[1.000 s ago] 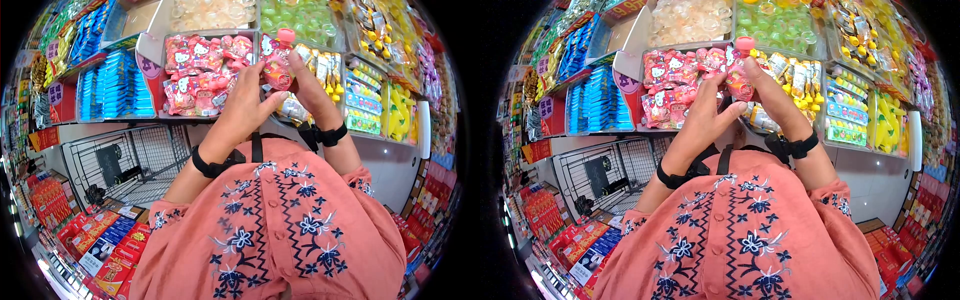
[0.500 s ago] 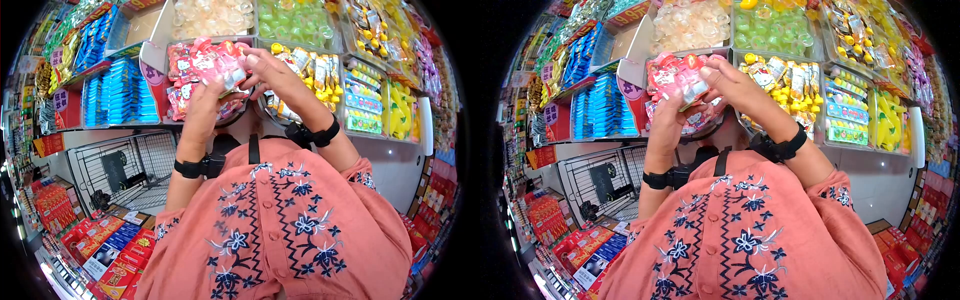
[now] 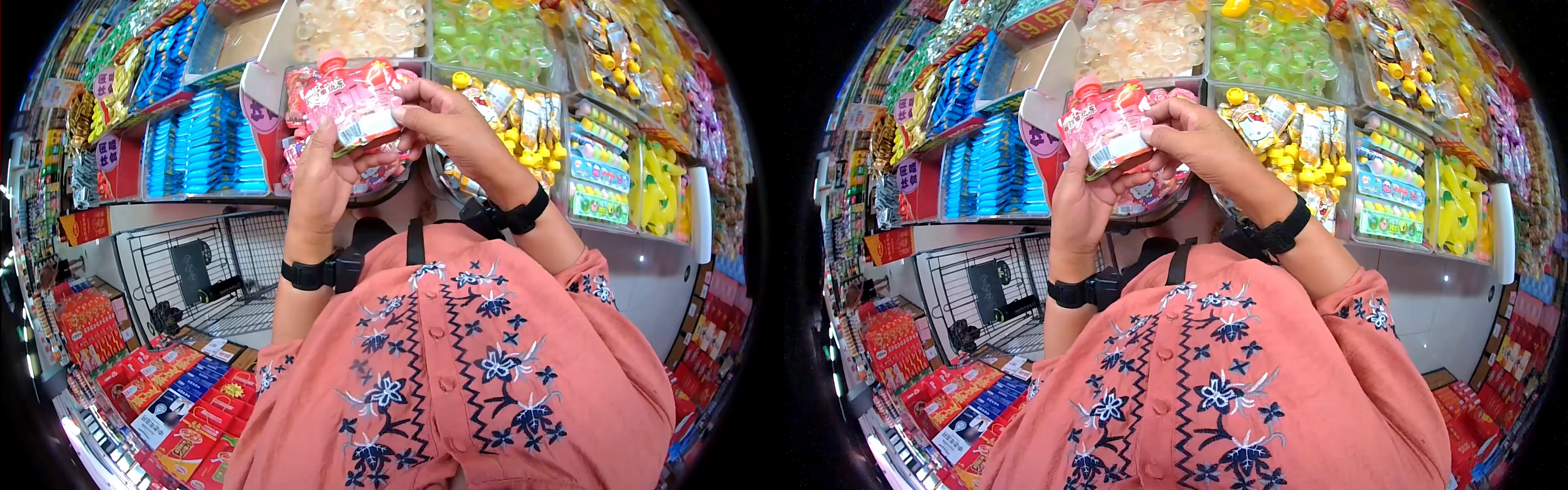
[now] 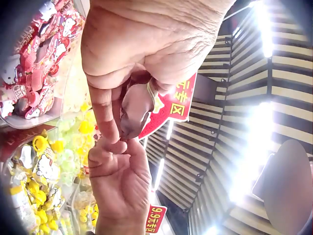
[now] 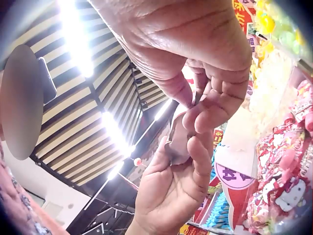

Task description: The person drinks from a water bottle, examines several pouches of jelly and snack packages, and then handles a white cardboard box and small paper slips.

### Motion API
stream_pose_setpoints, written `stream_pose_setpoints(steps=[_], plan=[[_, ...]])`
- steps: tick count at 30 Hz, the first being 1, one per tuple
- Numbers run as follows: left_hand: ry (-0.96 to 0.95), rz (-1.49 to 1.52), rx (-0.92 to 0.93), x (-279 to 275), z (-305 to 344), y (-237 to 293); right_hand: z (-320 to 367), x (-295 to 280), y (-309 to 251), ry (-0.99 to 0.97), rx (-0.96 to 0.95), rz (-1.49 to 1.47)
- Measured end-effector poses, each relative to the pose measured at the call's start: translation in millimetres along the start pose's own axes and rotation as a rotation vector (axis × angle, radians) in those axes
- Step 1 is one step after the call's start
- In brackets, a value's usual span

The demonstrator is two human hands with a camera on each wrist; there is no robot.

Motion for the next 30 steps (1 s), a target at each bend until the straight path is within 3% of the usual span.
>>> stream_pose_setpoints(steps=[30], plan=[[-0.078,0.103,-0.059,4,12,-3,28,6,-31,-0.035,-0.085,-0.038]])
Point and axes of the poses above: each hand's wrist, its own z-axis away from the middle knuckle, its own x-axis out of the palm, y = z × x, the point moved 8 cm from there along -z, towards the middle knuckle, and after that the axes turned 12 degrees about y, right-handed, at the moved point
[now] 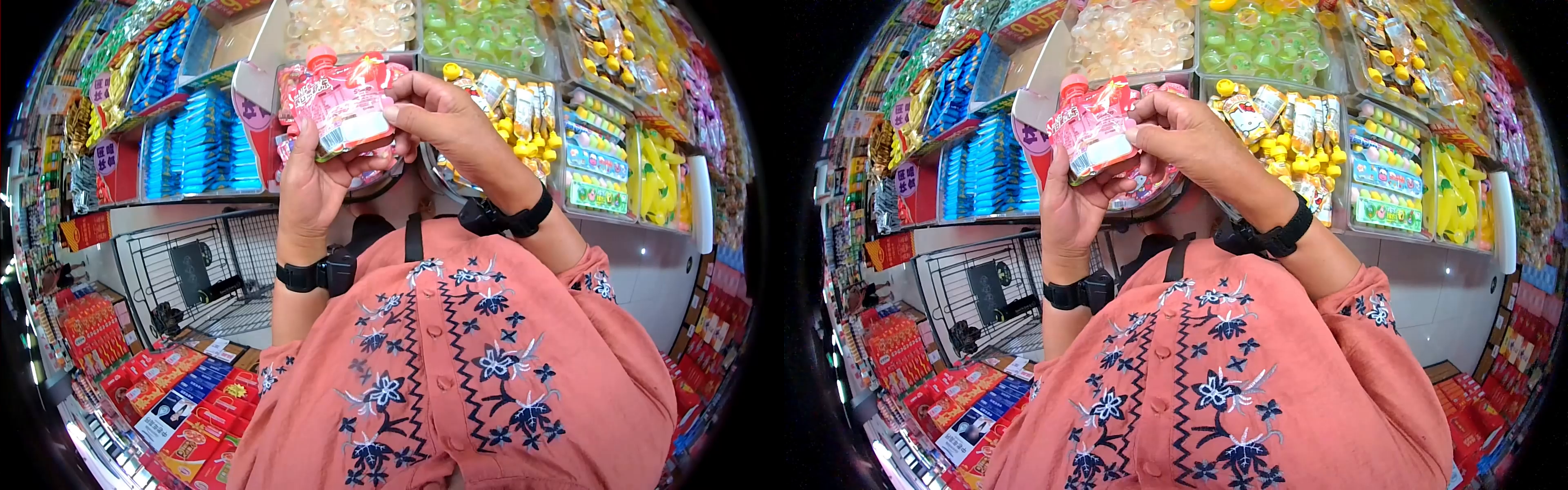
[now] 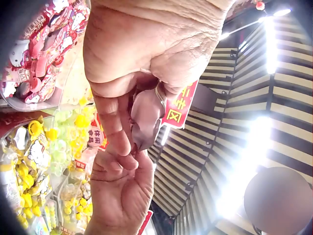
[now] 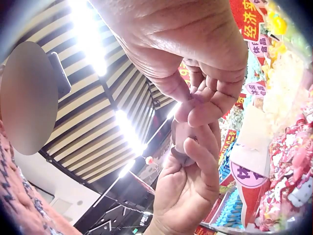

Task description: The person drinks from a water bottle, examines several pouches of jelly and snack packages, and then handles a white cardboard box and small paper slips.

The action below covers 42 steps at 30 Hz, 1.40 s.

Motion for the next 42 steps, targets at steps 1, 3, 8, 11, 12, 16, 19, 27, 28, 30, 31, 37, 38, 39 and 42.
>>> stream_pose_setpoints(steps=[1,3,8,11,12,16,19,27,28,30,31,37,38,39,42], plan=[[-0.002,0.000,0.001,1,0,0,0,-1,0,-0.003,-0.001,0.006],[0.006,0.016,0.006,1,1,1,-1,-1,2,-0.007,-0.004,0.020],[0.001,0.002,0.013,3,0,-1,0,-4,3,0.003,0.003,0.022],[0.014,0.000,0.004,0,1,-2,0,-3,4,0.003,0.010,0.024],[0.025,0.004,0.008,0,1,-2,0,-4,5,0.003,0.013,0.022],[0.053,0.010,0.019,3,0,-1,-1,-5,6,0.006,0.019,0.024],[0.047,0.010,0.020,2,0,-1,-1,-3,4,0.006,0.023,-0.003],[0.041,0.032,0.010,2,-1,-1,-4,-6,10,0.007,0.027,0.017],[0.040,0.031,0.010,2,-1,-1,-5,-7,10,0.005,0.027,0.015],[0.040,0.029,0.010,6,-3,-3,-6,-11,9,0.001,0.031,0.007],[0.037,0.029,0.012,6,-4,-3,-7,-11,9,0.006,0.037,0.008],[0.044,0.014,0.020,6,-4,0,-10,-12,12,0.018,0.051,0.018],[0.043,0.012,0.021,6,-5,0,-11,-12,13,0.019,0.051,0.015],[0.037,-0.008,0.019,4,-5,0,-11,-11,14,0.019,0.051,0.012],[0.027,-0.047,0.016,0,-6,-1,-13,-11,16,0.017,0.053,0.022]])
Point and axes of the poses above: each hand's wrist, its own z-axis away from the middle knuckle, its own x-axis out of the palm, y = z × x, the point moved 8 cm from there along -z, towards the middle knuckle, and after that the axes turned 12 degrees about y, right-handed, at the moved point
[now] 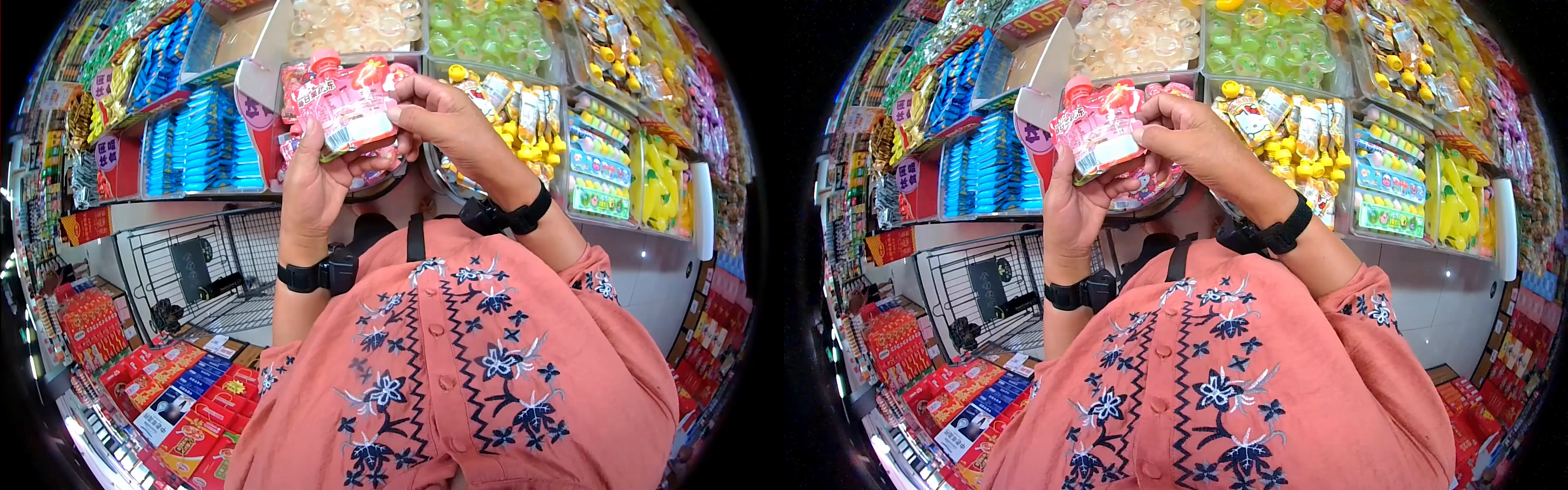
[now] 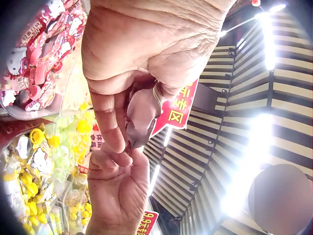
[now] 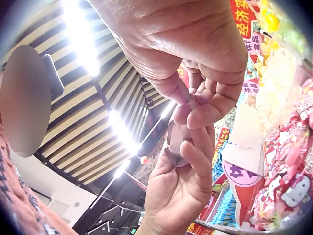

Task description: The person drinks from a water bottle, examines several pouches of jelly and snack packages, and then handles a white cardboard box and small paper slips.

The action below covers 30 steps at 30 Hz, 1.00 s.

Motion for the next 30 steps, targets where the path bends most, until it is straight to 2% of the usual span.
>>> stream_pose_setpoints(steps=[30], plan=[[0.025,0.008,-0.004,0.1,3.8,-4.0,2.1,-1.9,3.5,-0.003,0.029,-0.007]])
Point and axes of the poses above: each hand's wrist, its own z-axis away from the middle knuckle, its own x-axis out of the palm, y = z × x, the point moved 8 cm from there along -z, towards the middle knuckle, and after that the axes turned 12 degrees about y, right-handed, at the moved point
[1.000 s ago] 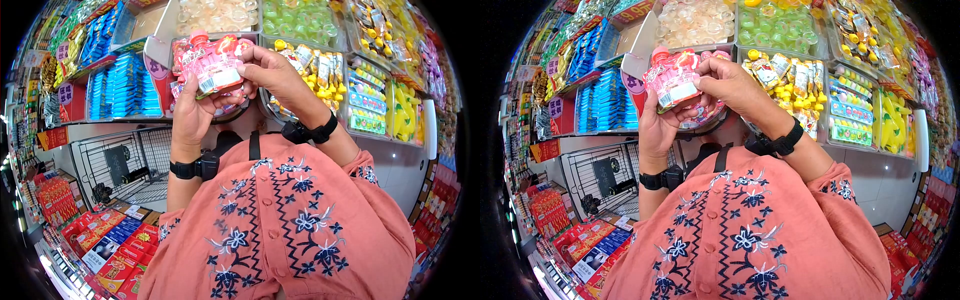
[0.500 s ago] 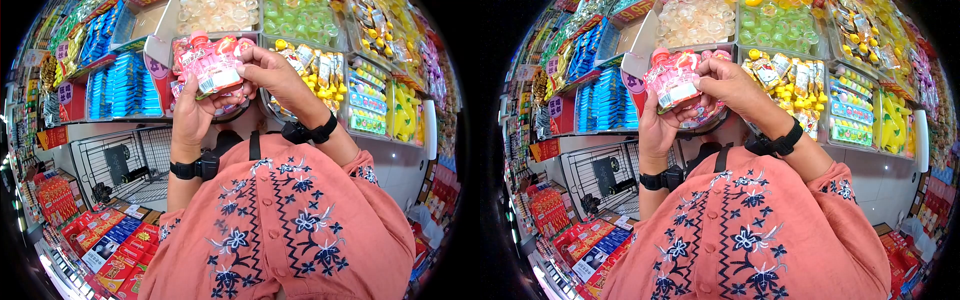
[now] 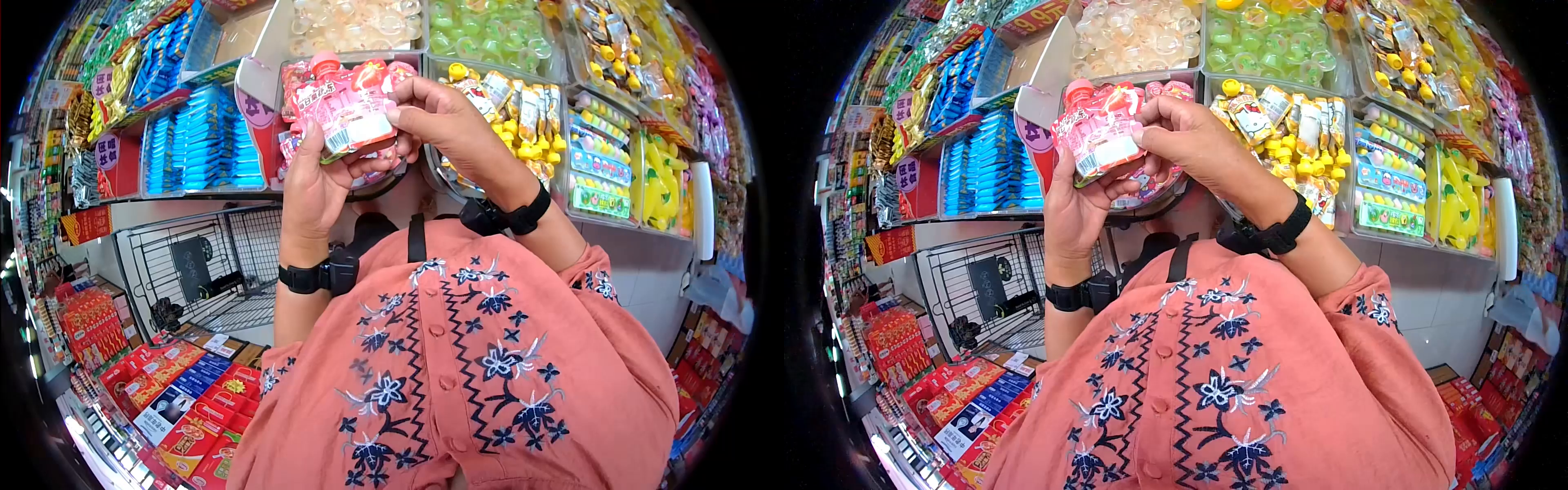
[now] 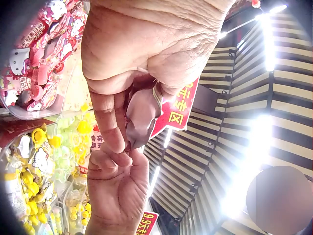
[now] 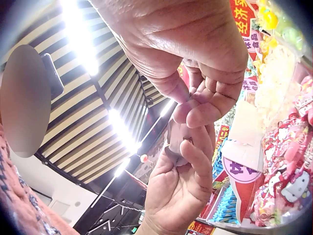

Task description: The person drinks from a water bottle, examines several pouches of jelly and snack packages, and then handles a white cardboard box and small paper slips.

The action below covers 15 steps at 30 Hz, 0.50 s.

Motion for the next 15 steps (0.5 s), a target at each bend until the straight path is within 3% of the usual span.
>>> stream_pose_setpoints(steps=[15], plan=[[-0.015,0.036,-0.033,10,-6,-7,6,-12,-1,0.023,-0.003,-0.002]])
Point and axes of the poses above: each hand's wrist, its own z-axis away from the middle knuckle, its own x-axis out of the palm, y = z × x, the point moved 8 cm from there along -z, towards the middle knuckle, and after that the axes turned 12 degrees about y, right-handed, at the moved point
